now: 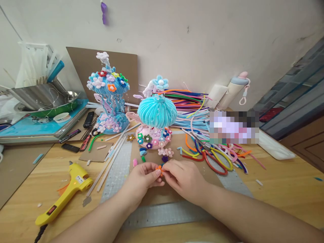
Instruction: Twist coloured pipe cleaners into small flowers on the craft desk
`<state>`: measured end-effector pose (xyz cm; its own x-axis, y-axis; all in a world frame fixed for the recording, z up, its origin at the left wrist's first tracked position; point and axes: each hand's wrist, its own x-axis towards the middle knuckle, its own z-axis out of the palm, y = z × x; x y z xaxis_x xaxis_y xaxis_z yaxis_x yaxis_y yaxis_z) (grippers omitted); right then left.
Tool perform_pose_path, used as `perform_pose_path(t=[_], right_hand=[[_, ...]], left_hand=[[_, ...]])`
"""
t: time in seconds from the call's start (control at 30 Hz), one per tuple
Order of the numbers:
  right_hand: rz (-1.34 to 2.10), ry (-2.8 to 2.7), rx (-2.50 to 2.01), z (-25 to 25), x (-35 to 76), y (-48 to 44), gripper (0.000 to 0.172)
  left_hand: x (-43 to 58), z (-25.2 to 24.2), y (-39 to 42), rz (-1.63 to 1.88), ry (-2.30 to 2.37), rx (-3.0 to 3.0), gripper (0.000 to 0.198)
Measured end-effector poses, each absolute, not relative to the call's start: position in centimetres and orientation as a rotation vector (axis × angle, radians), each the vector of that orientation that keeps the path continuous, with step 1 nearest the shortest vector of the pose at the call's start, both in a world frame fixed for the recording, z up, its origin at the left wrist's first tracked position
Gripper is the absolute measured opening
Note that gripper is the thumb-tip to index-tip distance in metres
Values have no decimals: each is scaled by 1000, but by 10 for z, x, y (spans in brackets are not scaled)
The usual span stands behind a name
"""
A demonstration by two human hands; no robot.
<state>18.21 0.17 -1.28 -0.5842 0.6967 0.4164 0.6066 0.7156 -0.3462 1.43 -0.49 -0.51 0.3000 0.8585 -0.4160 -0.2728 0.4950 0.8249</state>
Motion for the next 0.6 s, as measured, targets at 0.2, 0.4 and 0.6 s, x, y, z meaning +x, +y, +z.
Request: perform_pose_path(t=[0.2, 0.4, 0.6], right_hand=[[398, -2234, -1081, -14, 174, -5, 13], [1190, -1697, -1216, -6, 166, -4, 7], [1750, -1264, -1113, 5, 167, 1, 8]], left_hand=[[21, -2, -7, 943, 1026, 817, 29], [24, 6, -12, 1010, 1105, 1074, 12], [21, -1, -16, 987, 1139, 1352, 9]])
